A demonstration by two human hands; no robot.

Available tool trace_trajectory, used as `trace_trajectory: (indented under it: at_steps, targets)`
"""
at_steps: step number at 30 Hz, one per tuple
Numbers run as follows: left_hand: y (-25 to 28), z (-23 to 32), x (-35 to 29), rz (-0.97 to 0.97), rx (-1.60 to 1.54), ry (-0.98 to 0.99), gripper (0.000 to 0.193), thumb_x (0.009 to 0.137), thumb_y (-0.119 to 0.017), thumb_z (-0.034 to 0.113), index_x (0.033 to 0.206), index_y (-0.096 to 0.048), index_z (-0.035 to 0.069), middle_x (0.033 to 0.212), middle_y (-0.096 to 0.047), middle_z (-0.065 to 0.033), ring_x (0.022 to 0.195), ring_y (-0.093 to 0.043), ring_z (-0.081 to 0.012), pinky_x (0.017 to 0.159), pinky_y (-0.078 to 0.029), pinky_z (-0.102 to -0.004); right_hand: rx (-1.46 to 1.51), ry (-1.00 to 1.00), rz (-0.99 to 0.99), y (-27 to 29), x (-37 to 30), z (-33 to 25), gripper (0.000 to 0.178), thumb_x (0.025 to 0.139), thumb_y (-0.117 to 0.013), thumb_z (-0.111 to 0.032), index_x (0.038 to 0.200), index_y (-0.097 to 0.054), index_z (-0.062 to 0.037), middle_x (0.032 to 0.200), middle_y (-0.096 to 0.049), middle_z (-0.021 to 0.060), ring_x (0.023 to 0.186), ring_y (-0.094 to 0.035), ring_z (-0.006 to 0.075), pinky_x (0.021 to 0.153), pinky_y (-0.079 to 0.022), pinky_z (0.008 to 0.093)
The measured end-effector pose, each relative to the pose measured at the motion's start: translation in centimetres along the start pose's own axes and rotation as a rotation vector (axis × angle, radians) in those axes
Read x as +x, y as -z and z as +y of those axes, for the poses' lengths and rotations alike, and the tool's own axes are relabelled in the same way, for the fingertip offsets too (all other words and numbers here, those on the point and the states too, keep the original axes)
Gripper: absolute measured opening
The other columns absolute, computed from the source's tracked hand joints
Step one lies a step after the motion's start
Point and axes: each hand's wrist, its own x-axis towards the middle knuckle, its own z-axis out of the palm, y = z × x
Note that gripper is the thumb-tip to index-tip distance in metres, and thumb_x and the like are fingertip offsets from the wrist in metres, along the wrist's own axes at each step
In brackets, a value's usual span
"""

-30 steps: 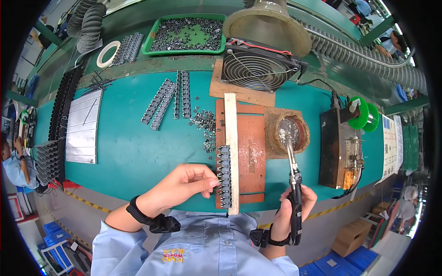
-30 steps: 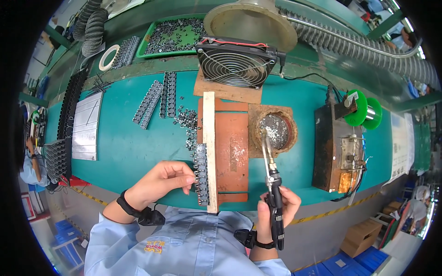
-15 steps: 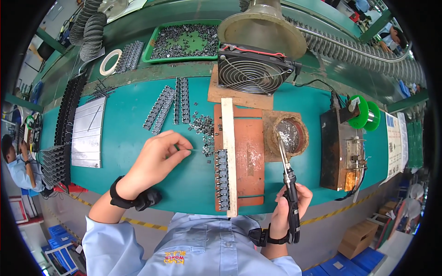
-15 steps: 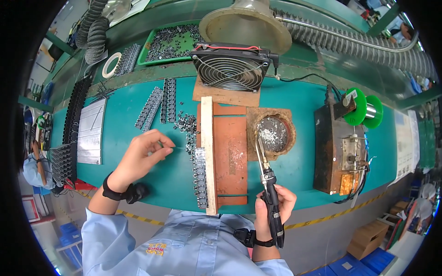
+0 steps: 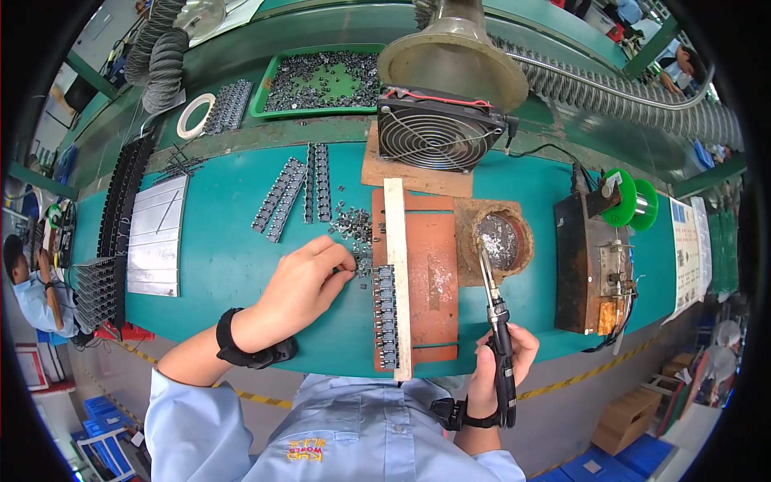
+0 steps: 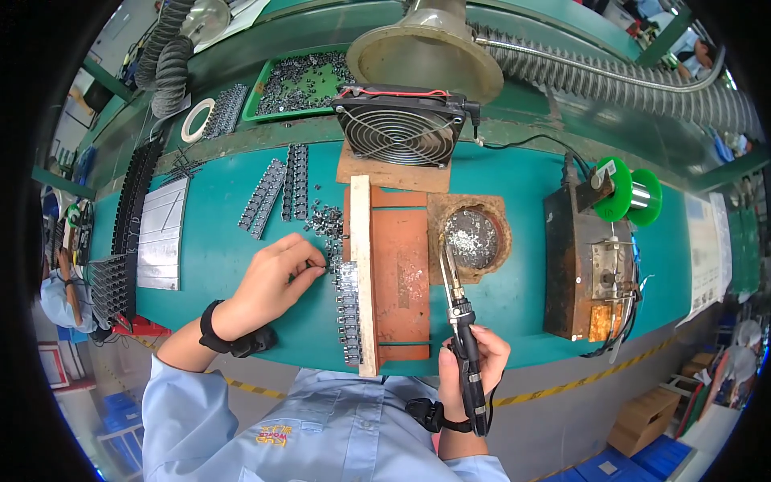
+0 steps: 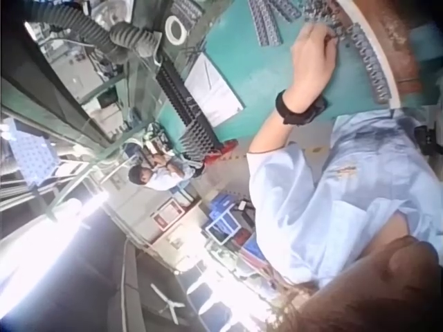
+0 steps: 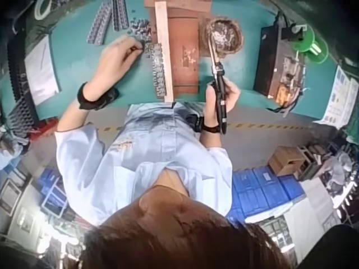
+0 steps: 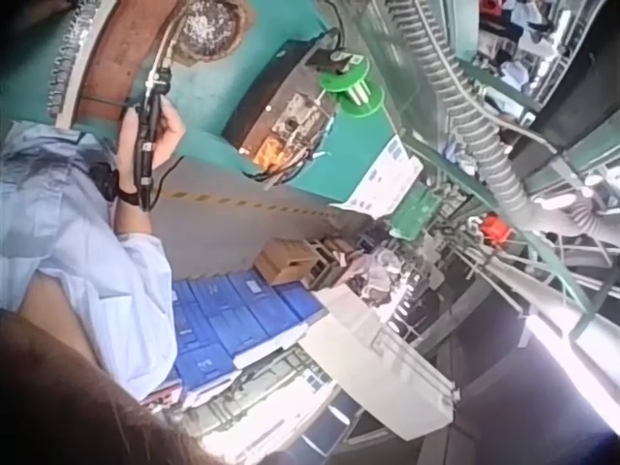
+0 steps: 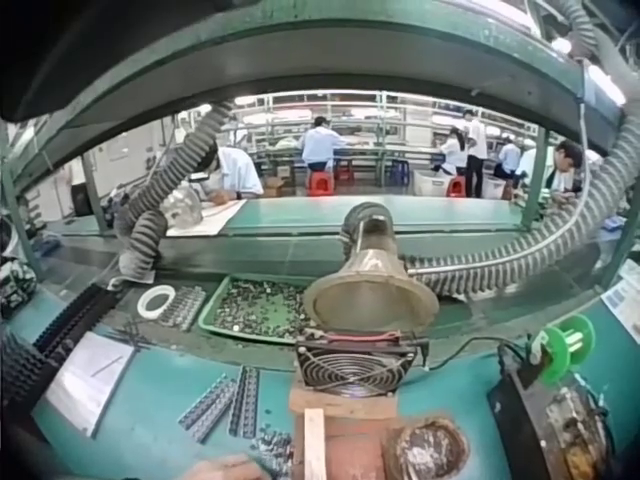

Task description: Soldering small electronic components onto a metal strip at a factory workbench.

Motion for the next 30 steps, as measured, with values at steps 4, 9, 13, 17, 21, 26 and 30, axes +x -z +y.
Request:
trace_trajectory:
  at_steps: [4,9,13,17,21,26,30]
  targets:
    - [1.1,0.8,-1.5,-0.073,-0.038,0.147,0.009,0.071,-0.057,-0.002,0.079,-0.054,-0.002,0.081,-0.054,-0.0088,0.064,-0.055,-0.0154,0.052,-0.041,-0.0251,0.001,0.001,-0.001,-0.1,0.1,0.0,0.039,0.071,-0.058,-0.016,0.102,-0.038,-0.0024,0.077,-0.045,0.0056,0.065,-0.046,0.0110,0.057,-0.037,0.0207]
    - [1.4,1.6,-4.2,-0.163,-0.459,0.285,0.005,0.076,-0.054,-0.002,0.080,-0.054,-0.003,0.084,-0.057,-0.0071,0.071,-0.056,-0.0120,0.058,-0.044,-0.0221,-0.007,-0.008,-0.016,0.0,0.1,-0.1,0.039,0.071,-0.058,-0.016,0.102,-0.039,-0.0026,0.078,-0.046,0.0058,0.065,-0.046,0.0110,0.057,-0.037,0.0206]
    - [0.2,1.7,-5.7,-0.288,-0.891,0.433,0.004,0.077,-0.053,-0.002,0.081,-0.055,-0.002,0.083,-0.056,-0.0057,0.073,-0.055,-0.0102,0.062,-0.045,-0.0215,-0.007,-0.024,-0.015,0.1,0.0,0.0,0.039,0.071,-0.057,-0.016,0.103,-0.039,-0.0027,0.079,-0.046,0.0058,0.065,-0.045,0.0111,0.056,-0.037,0.0206]
    - [-1.0,2.0,-5.7,-0.413,-1.169,0.581,0.007,0.078,-0.053,-0.002,0.084,-0.054,-0.001,0.084,-0.056,-0.0053,0.074,-0.054,-0.0097,0.065,-0.045,-0.0219,0.000,-0.014,-0.010,0.0,0.1,0.1,0.038,0.072,-0.057,-0.016,0.103,-0.039,-0.0027,0.079,-0.045,0.0057,0.065,-0.045,0.0113,0.056,-0.037,0.0205]
    - [-1.6,2.2,-5.1,-0.427,-1.215,0.562,0.013,0.078,-0.052,-0.003,0.090,-0.049,0.000,0.085,-0.055,-0.0050,0.076,-0.053,-0.0090,0.066,-0.044,-0.0216,0.009,-0.009,-0.003,-0.1,0.1,0.0,0.038,0.071,-0.057,-0.015,0.103,-0.039,-0.0027,0.079,-0.045,0.0057,0.065,-0.045,0.0113,0.055,-0.037,0.0204]
    - [-2.0,1.9,-4.5,-0.428,-1.205,0.497,0.020,0.078,-0.052,-0.003,0.095,-0.042,0.002,0.084,-0.054,-0.0045,0.078,-0.052,-0.0086,0.066,-0.044,-0.0211,0.008,-0.008,0.003,0.0,0.0,0.1,0.039,0.071,-0.057,-0.015,0.103,-0.039,-0.0028,0.078,-0.045,0.0055,0.064,-0.045,0.0113,0.055,-0.037,0.0205]
    - [-2.1,1.8,-4.3,-0.440,-1.184,0.478,0.020,0.078,-0.052,-0.004,0.094,-0.041,0.002,0.084,-0.054,-0.0045,0.077,-0.052,-0.0088,0.066,-0.044,-0.0214,-0.006,0.002,0.007,0.0,0.0,0.1,0.038,0.071,-0.057,-0.015,0.103,-0.040,-0.0028,0.078,-0.045,0.0053,0.064,-0.045,0.0114,0.055,-0.037,0.0206]
